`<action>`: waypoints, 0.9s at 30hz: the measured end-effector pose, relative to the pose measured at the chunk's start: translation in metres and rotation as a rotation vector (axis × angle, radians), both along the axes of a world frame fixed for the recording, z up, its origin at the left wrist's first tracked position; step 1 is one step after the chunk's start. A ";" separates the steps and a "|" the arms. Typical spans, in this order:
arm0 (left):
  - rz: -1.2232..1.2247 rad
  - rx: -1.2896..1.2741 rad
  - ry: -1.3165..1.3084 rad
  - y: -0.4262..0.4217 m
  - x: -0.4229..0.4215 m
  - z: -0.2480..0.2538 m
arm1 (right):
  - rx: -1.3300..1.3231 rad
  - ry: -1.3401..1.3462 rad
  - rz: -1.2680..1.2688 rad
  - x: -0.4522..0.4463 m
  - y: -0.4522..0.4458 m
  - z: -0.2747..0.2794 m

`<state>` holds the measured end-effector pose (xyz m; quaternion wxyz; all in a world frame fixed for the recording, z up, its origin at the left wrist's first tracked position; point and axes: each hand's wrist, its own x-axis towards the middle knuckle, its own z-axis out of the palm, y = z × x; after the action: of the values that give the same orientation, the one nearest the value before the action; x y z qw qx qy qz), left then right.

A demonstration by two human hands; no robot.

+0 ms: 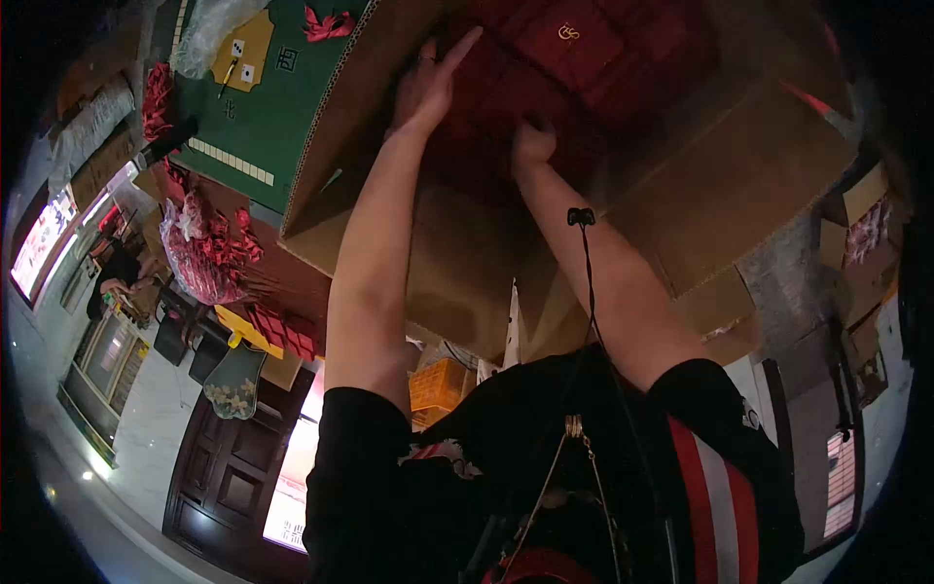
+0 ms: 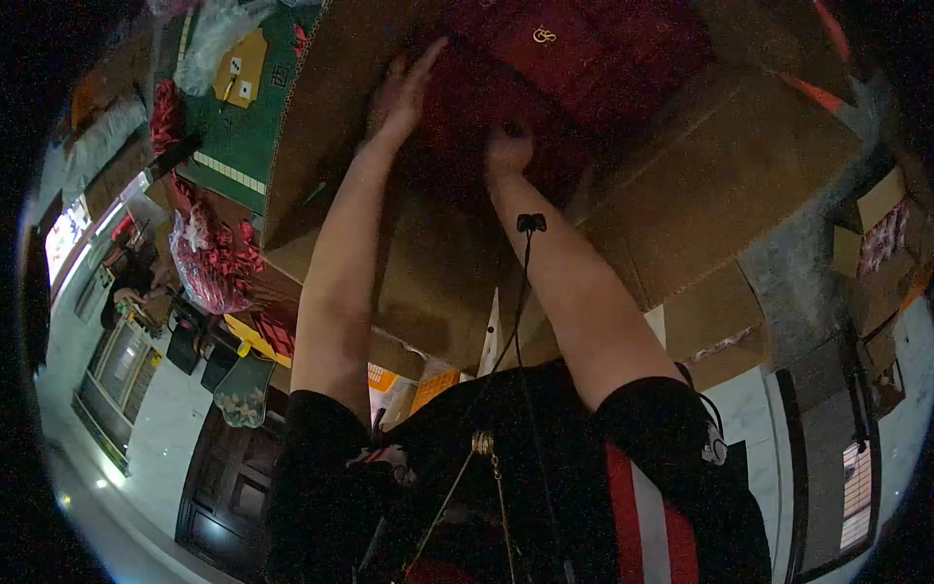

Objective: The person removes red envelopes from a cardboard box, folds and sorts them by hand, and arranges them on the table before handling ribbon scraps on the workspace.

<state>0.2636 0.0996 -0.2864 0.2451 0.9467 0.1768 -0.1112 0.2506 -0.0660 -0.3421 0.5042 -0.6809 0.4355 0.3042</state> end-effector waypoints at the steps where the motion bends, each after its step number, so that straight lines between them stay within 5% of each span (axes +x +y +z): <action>1: 0.044 -0.030 0.072 0.007 -0.002 -0.019 | 0.106 -0.024 -0.012 0.002 0.001 -0.013; 2: 0.064 -0.046 0.109 0.009 -0.001 -0.020 | 0.108 -0.023 -0.011 0.026 0.009 -0.030; 3: 0.084 -0.060 0.146 0.010 0.000 -0.021 | -0.046 0.523 -0.101 0.060 0.021 -0.049; 5: -0.026 -0.008 0.225 0.003 0.009 -0.002 | -0.204 1.063 -0.193 0.062 0.026 -0.045; 7: -0.052 0.046 0.136 -0.003 0.011 0.000 | 0.145 0.097 -0.052 0.008 0.022 0.002; 12: -0.080 0.001 0.003 -0.009 0.016 -0.006 | 0.495 0.018 -0.144 0.004 0.038 0.019; 16: -0.149 0.136 0.221 -0.010 0.023 0.009 | 0.731 0.088 -0.213 0.010 0.043 0.024; 20: -0.186 0.280 0.021 -0.009 0.007 -0.010 | 0.440 0.087 -0.310 0.010 0.021 0.020; 23: -0.130 0.152 0.128 -0.010 0.010 -0.003 | 0.355 0.022 -0.439 -0.007 -0.005 -0.018; 24: -0.128 0.150 0.126 -0.010 0.010 -0.004 | 0.238 -0.034 -0.287 -0.009 -0.010 -0.023; 25: -0.127 0.159 0.078 -0.010 0.009 -0.005 | -0.194 -0.074 0.178 0.000 -0.010 0.002; 26: -0.123 0.171 0.030 -0.010 0.008 -0.006 | -0.194 -0.075 0.181 0.005 -0.013 0.005; 27: -0.120 0.171 0.031 -0.009 0.011 -0.003 | -0.255 -0.313 0.756 0.011 -0.020 0.004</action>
<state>0.2742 0.0903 -0.2894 0.1534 0.9712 0.1326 -0.1249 0.2618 -0.0862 -0.3377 0.3291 -0.8874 0.1079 0.3043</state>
